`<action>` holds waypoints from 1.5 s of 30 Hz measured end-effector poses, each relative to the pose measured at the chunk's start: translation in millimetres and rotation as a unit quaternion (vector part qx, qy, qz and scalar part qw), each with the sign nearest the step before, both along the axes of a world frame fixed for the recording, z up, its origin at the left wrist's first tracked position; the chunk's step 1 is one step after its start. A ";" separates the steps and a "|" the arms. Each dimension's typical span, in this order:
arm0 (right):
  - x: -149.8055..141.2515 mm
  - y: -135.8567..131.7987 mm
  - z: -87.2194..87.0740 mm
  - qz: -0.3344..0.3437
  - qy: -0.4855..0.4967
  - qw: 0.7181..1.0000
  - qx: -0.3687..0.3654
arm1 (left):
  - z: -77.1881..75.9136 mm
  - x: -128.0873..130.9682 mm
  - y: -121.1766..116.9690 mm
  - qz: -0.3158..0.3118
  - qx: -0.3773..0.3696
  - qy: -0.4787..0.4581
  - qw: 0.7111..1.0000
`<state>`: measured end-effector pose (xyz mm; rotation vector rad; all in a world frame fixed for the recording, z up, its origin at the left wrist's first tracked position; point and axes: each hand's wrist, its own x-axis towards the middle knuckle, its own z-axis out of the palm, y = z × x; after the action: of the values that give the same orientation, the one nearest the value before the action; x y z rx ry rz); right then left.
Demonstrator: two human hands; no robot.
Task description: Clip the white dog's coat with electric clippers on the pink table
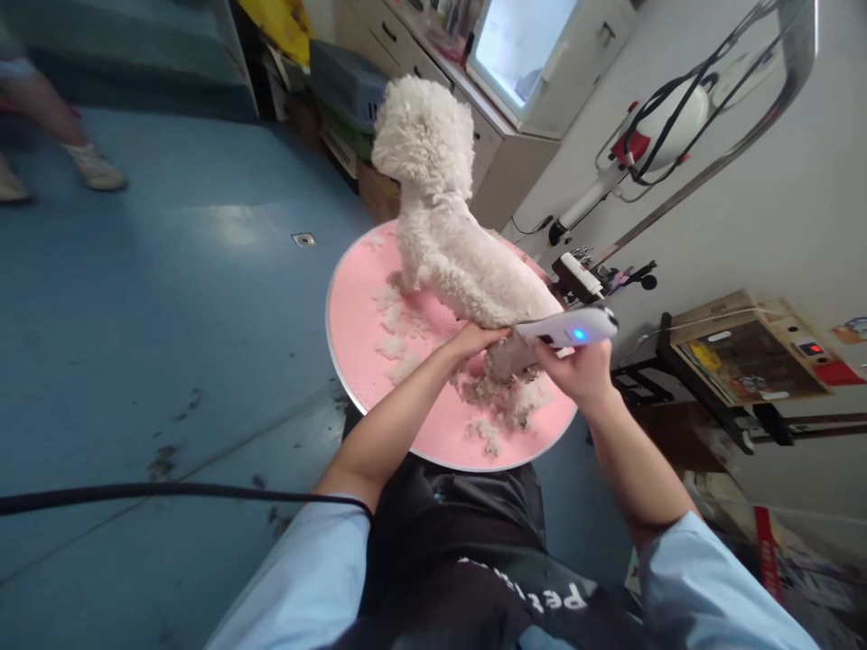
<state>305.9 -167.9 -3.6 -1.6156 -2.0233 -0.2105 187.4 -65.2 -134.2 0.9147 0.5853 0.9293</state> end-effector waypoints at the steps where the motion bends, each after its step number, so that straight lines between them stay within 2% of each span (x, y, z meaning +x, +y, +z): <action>1: 0.3 2.8 1.1 -0.001 -0.007 1.000 -0.002 | -1.1 1.7 -0.2 -0.001 -0.004 0.002 1.000; 4: -7.5 3.5 -11.9 0.035 -0.037 0.998 -0.023 | -1.8 4.7 -1.4 0.014 0.012 0.007 1.000; 7: -16.0 -7.4 -33.1 0.080 -0.069 0.993 -0.047 | 0.7 5.8 -2.1 0.034 0.025 0.029 0.999; 9: -16.0 -15.4 -38.8 0.104 -0.073 0.990 -0.055 | 3.1 6.0 -2.2 0.051 0.032 0.028 0.998; 11: -12.4 -19.2 -35.4 0.086 -0.045 0.995 -0.028 | 5.4 6.1 -2.1 0.062 0.046 0.012 0.997; 14: -8.0 -16.4 -26.4 0.009 0.002 1.000 0.026 | 8.6 6.0 -1.7 0.064 0.060 0.006 0.996; 16: -9.5 -12.8 -27.6 0.006 0.000 1.000 0.018 | 10.5 5.8 -1.4 0.064 0.059 0.029 0.996; 22: -19.0 -21.9 -66.6 0.077 -0.066 0.994 -0.035 | 13.3 1.9 -3.6 0.077 0.091 0.061 0.991; 25: -13.3 -32.9 -77.9 0.123 -0.091 0.985 -0.077 | 11.6 -0.4 -5.0 0.066 0.083 0.059 0.993; 28: -3.5 -37.5 -74.2 0.167 -0.036 0.983 -0.068 | 9.3 -1.2 -4.7 0.056 0.069 0.059 0.994; 31: 0.0 -35.8 -67.9 0.142 0.024 0.989 -0.043 | 8.2 -3.4 -4.5 0.058 0.075 0.075 0.993; 33: -2.6 -37.1 -69.1 0.123 0.008 0.988 -0.090 | 7.9 -8.1 -5.5 0.060 0.089 0.080 0.991; 34: -4.3 -39.7 -71.6 0.125 -0.001 0.984 -0.124 | 7.9 -11.6 -6.4 0.046 0.095 0.080 0.991; 36: -5.8 -49.4 -78.8 0.147 0.021 0.973 -0.174 | 8.3 -19.3 -8.8 -0.026 0.111 0.085 0.990; 38: -1.7 -61.5 -85.9 0.160 0.101 0.964 -0.185 | 9.8 -25.0 -12.0 -0.098 0.141 0.102 0.980; 39: 2.5 -66.6 -88.4 0.152 0.151 0.961 -0.177 | 10.9 -26.0 -13.8 -0.111 0.157 0.108 0.975; 42: 18.3 -69.9 -91.2 0.096 0.276 0.950 -0.109 | 14.6 -20.8 -18.5 -0.075 0.179 0.114 0.974; 45: 27.8 -55.7 -91.8 0.071 0.298 0.949 -0.074 | 16.9 -9.9 -21.2 -0.043 0.184 0.110 0.976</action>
<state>333.7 -223.6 -95.3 -1.3873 -1.6906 0.4441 177.5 -86.4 -117.3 1.3786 0.5647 0.8795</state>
